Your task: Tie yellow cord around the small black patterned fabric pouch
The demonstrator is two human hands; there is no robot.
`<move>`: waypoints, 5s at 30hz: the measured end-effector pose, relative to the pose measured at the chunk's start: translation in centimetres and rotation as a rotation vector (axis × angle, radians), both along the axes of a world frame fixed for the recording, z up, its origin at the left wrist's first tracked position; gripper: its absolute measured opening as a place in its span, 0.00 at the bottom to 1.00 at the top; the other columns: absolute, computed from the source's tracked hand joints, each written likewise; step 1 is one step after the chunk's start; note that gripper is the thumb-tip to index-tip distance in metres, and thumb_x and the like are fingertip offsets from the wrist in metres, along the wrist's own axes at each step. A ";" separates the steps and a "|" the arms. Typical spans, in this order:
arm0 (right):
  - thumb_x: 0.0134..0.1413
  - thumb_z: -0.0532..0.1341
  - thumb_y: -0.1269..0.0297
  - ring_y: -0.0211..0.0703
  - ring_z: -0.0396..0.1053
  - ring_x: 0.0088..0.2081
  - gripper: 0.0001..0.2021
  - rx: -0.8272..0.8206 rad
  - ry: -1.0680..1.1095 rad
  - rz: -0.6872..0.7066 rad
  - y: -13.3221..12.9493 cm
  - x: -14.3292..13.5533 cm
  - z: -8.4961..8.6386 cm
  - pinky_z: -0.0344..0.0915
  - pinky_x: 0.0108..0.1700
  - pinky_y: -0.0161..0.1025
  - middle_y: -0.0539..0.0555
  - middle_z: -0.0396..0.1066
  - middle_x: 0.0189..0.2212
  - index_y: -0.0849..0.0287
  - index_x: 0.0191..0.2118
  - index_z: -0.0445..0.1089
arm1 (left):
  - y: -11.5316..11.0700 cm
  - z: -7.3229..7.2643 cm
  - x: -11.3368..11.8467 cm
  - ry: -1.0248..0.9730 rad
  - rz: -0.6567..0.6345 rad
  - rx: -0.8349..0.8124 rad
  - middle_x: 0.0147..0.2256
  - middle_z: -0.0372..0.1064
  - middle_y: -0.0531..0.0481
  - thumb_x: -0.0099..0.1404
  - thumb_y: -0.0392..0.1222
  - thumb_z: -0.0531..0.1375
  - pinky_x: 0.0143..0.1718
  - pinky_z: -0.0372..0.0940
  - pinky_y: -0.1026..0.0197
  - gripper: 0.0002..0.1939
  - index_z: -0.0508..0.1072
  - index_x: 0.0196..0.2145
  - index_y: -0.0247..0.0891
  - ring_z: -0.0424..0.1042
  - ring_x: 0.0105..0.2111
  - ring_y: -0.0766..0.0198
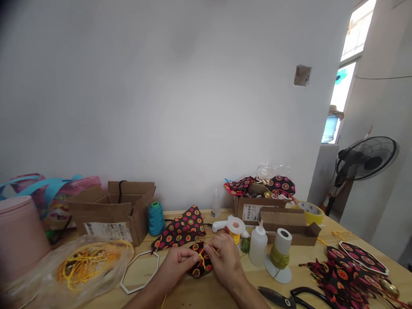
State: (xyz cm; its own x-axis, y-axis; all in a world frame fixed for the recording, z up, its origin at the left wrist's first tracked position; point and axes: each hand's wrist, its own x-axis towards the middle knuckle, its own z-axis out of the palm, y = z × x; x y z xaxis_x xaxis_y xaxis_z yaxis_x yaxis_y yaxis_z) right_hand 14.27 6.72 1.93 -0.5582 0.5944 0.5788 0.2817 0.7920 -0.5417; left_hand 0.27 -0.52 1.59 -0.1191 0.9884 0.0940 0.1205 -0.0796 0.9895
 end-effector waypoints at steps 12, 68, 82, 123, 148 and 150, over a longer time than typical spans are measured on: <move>0.52 0.52 0.63 0.39 0.61 0.29 0.12 0.023 0.018 0.040 -0.3 0.1 0.5 0.55 0.36 0.36 0.50 0.65 0.21 0.59 0.24 0.68 | -0.3 0.1 0.1 -0.048 0.085 0.053 0.25 0.69 0.49 0.47 0.44 0.61 0.26 0.56 0.67 0.13 0.76 0.27 0.31 0.62 0.24 0.68; 0.51 0.53 0.68 0.39 0.62 0.29 0.08 0.071 -0.038 0.098 -0.8 0.2 0.7 0.55 0.34 0.36 0.50 0.67 0.23 0.58 0.25 0.67 | -0.3 0.3 0.0 -0.017 0.149 0.036 0.19 0.68 0.52 0.46 0.44 0.61 0.22 0.55 0.68 0.11 0.76 0.22 0.32 0.60 0.20 0.69; 0.50 0.54 0.69 0.39 0.61 0.29 0.08 0.157 -0.093 0.017 -0.8 0.2 1.0 0.53 0.35 0.37 0.50 0.67 0.23 0.58 0.24 0.66 | -0.3 0.4 -0.1 0.097 0.157 0.077 0.17 0.67 0.52 0.48 0.43 0.59 0.23 0.54 0.66 0.11 0.77 0.20 0.33 0.60 0.21 0.66; 0.48 0.56 0.67 0.37 0.62 0.29 0.05 -0.068 -0.139 0.144 -0.9 0.1 0.4 0.54 0.30 0.32 0.49 0.67 0.24 0.58 0.28 0.68 | -0.4 -0.3 0.2 0.085 0.079 -0.037 0.18 0.61 0.56 0.47 0.41 0.59 0.23 0.53 0.67 0.08 0.69 0.21 0.32 0.60 0.21 0.69; 0.47 0.55 0.69 0.36 0.63 0.27 0.06 -0.079 -0.160 0.100 -1.1 0.1 0.3 0.54 0.29 0.31 0.49 0.68 0.23 0.59 0.25 0.68 | -0.3 -0.2 0.3 0.165 0.080 -0.069 0.19 0.66 0.53 0.47 0.41 0.58 0.22 0.55 0.67 0.08 0.72 0.22 0.31 0.62 0.21 0.68; 0.47 0.55 0.69 0.36 0.63 0.27 0.06 -0.079 -0.154 0.095 -1.1 0.1 0.3 0.54 0.29 0.31 0.49 0.68 0.23 0.59 0.25 0.68 | -0.4 -0.2 0.3 0.172 0.076 -0.076 0.20 0.67 0.52 0.48 0.41 0.58 0.22 0.55 0.66 0.09 0.72 0.22 0.31 0.63 0.21 0.67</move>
State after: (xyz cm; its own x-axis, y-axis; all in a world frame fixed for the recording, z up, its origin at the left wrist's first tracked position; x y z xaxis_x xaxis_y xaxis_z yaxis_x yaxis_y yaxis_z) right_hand 14.39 5.67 2.25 -0.6921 0.5755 0.4358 0.2922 0.7753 -0.5598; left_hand 0.53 -0.88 1.36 -0.1825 0.9822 0.0449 0.2909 0.0103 0.9567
